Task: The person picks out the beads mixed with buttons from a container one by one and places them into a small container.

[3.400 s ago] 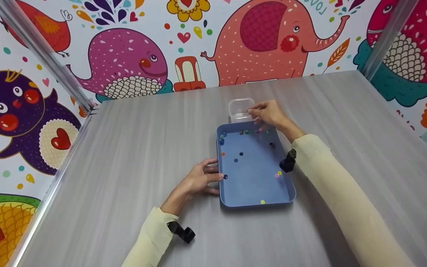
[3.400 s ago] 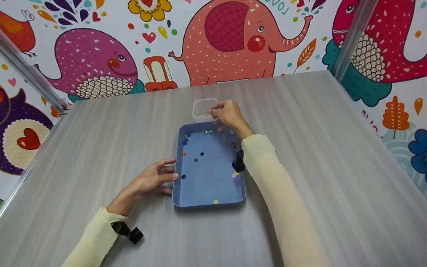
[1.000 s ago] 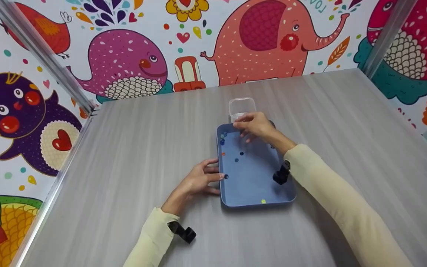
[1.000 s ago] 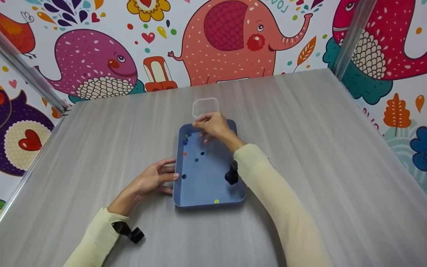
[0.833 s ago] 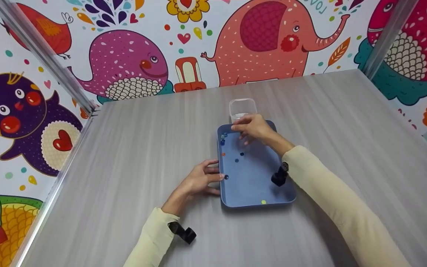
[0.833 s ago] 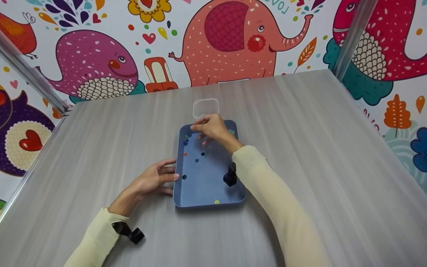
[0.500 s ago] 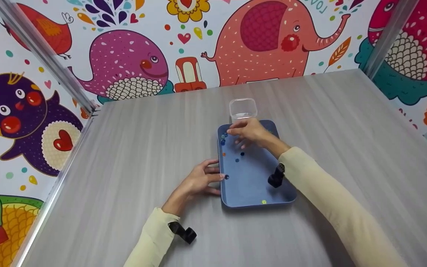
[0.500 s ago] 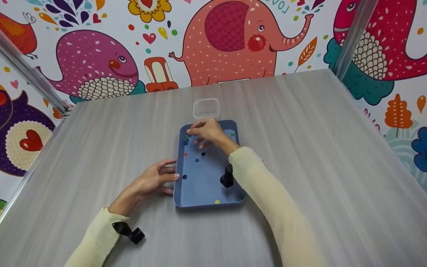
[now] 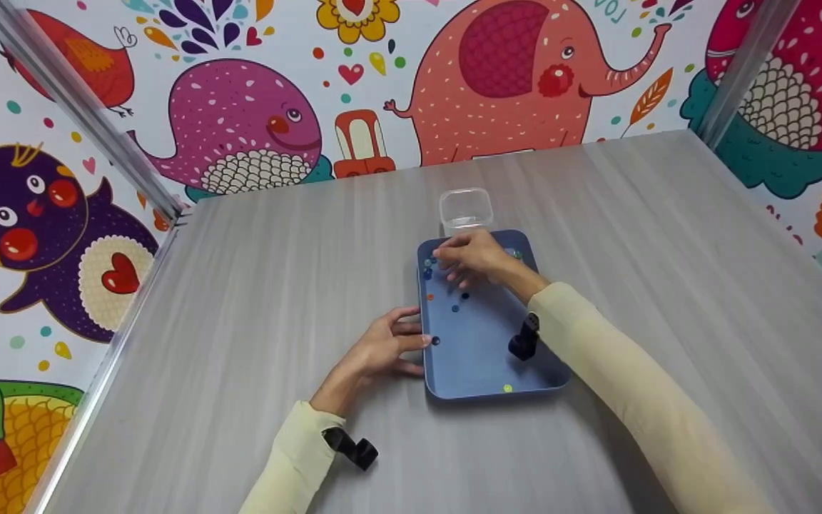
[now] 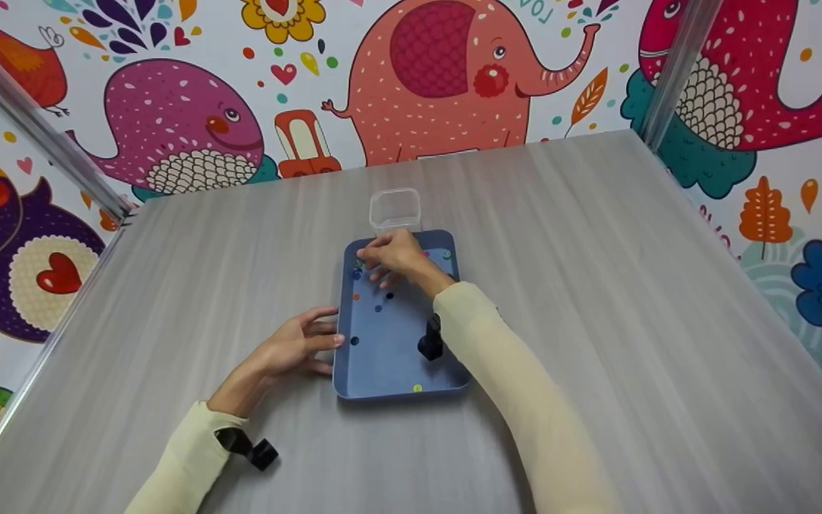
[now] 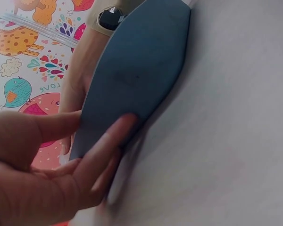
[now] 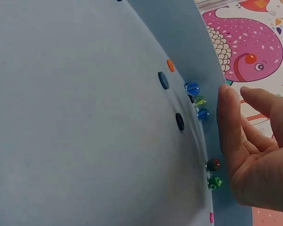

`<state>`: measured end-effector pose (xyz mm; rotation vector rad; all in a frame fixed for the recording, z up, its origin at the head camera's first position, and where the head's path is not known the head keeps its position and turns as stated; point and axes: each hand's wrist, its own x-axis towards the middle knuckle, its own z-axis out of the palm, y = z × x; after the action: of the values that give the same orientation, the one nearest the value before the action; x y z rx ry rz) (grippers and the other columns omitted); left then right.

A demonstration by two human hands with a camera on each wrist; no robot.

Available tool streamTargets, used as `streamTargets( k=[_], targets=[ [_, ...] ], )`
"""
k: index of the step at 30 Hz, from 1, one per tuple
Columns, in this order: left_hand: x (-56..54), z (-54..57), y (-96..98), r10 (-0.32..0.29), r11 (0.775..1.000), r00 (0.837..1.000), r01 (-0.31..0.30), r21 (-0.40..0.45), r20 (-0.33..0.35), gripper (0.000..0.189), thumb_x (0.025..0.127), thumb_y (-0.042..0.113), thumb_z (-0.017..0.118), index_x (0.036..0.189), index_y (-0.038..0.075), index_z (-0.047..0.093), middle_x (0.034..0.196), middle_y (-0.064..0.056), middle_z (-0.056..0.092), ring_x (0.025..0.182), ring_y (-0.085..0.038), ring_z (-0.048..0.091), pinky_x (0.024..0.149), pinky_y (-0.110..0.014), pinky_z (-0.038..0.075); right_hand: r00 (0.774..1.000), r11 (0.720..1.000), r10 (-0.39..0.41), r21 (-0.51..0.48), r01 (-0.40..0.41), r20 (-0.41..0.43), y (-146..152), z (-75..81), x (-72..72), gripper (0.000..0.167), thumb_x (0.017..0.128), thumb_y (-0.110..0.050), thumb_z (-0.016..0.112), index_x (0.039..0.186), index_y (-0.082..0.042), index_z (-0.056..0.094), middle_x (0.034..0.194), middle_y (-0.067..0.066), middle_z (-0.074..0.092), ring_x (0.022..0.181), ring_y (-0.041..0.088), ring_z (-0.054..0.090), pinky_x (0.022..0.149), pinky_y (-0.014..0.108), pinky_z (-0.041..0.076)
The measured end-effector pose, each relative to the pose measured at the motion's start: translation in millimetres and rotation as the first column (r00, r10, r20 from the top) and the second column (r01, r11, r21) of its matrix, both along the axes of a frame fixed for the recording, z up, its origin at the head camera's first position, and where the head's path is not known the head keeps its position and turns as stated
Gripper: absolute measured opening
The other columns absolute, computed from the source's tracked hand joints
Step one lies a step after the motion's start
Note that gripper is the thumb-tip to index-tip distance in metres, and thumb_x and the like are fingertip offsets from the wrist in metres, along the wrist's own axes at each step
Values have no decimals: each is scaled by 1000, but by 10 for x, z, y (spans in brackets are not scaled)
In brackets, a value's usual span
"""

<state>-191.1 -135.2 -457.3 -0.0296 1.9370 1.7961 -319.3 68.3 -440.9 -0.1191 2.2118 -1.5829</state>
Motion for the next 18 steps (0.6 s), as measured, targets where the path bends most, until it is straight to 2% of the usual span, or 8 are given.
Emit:
streamTargets(
  k=[9,18],
  targets=[
    [1,-5,-9,3,1000,1000,-3,-3,0,67,95,5,66,153,3,33,142,-29,51,111,-29,66,77,-47,65,1000,1000,-8,14,8,-7,-63,-32,-5,29,95,-29,70,112,-6,68,94,11,71,63,14,69,51,25,60],
    [6,5,-10,3,1000,1000,-3,4,10,67,95,5,66,153,4,33,142,-28,51,109,-29,67,78,-46,65,1000,999,20,51,-21,8,-174,-102,26,28,92,-22,73,113,-5,67,86,7,72,57,12,68,47,24,58]
  ],
)
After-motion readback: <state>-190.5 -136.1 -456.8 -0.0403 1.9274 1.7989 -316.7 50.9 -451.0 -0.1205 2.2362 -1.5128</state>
